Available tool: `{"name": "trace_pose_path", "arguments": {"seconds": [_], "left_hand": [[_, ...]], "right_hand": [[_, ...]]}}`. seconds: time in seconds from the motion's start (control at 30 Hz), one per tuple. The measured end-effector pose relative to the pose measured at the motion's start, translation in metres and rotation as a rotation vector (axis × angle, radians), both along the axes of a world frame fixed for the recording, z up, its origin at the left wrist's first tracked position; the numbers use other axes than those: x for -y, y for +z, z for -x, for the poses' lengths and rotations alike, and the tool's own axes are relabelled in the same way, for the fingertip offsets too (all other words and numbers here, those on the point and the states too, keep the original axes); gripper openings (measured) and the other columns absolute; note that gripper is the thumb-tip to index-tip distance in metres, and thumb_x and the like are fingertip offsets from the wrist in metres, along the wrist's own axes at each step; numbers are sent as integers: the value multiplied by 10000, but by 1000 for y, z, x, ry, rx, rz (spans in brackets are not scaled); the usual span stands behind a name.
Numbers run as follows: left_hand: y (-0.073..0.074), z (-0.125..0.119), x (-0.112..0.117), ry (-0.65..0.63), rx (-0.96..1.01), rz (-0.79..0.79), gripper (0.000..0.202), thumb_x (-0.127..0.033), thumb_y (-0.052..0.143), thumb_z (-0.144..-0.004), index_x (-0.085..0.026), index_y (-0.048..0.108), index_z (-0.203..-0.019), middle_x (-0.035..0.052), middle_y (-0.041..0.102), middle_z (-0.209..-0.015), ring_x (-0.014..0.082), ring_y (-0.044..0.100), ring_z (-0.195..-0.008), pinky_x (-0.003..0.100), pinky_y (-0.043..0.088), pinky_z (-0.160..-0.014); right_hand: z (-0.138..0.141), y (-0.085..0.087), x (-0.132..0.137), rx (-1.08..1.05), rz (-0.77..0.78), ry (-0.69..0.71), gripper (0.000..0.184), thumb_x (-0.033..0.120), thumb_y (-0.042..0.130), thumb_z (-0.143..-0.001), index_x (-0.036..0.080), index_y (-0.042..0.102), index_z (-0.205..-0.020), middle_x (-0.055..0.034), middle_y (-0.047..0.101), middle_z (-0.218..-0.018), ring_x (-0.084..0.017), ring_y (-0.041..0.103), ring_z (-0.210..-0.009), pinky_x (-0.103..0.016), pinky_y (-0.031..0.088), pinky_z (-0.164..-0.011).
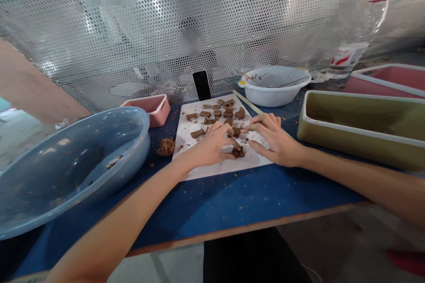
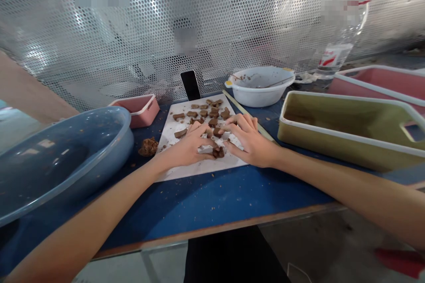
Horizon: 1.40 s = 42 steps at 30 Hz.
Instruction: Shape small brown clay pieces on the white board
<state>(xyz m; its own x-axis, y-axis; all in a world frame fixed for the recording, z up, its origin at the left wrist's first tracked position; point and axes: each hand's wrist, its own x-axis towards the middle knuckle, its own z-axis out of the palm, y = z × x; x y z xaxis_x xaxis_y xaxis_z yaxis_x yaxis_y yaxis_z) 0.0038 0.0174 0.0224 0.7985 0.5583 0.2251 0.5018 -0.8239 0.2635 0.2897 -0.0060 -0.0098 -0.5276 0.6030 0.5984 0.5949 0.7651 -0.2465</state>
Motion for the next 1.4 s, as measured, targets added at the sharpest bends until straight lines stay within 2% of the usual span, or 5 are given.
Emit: {"name": "trace_pose_path", "arguments": {"seconds": [0.2, 0.4, 0.73, 1.17, 1.4], "left_hand": [[-2, 3, 3, 9, 112, -36, 44, -285, 815, -1031, -271, 848, -1058, 102, 622, -1218, 317, 545, -1170, 528, 490, -1121], [-25, 11, 7, -29, 304, -245, 308, -26, 577, -942, -214, 815, -996, 112, 609, -1074, 296, 535, -1032, 482, 503, -927], [-34, 11, 9, -40, 343, -351, 316, 28, 565, -905, -220, 760, -926, 106, 612, -1031, 291, 529, -1010, 479, 495, -902], [-36, 14, 6, -86, 278, -335, 454, 14, 558, -975, -280, 904, -986, 116, 621, -1088, 296, 523, -1055, 485, 503, -928], [-39, 12, 5, -81, 390, -394, 427, 51, 537, -964, -237, 845, -1031, 101, 634, -1028, 270, 526, -991, 449, 494, -871]], "right_hand": [[-1, 3, -1, 27, -35, -17, 274, 412, 527, -1176, 284, 702, -1343, -132, 620, -1309, -323, 546, -1179, -502, 405, -981], [-14, 1, -9, 132, -144, 83, 299, 371, 575, -1173, 291, 812, -1339, -130, 638, -1280, -321, 554, -1194, -486, 361, -958], [-15, 5, -8, 273, -158, 204, 305, 333, 598, -1173, 347, 839, -1359, -118, 670, -1345, -330, 549, -1262, -490, 349, -978], [-15, 5, -7, 250, -147, 199, 285, 315, 606, -1146, 323, 862, -1271, -127, 668, -1327, -337, 554, -1250, -490, 354, -979], [-16, 2, -7, 233, -114, 169, 311, 368, 592, -1155, 316, 808, -1373, -130, 683, -1304, -331, 584, -1220, -498, 385, -980]]}}
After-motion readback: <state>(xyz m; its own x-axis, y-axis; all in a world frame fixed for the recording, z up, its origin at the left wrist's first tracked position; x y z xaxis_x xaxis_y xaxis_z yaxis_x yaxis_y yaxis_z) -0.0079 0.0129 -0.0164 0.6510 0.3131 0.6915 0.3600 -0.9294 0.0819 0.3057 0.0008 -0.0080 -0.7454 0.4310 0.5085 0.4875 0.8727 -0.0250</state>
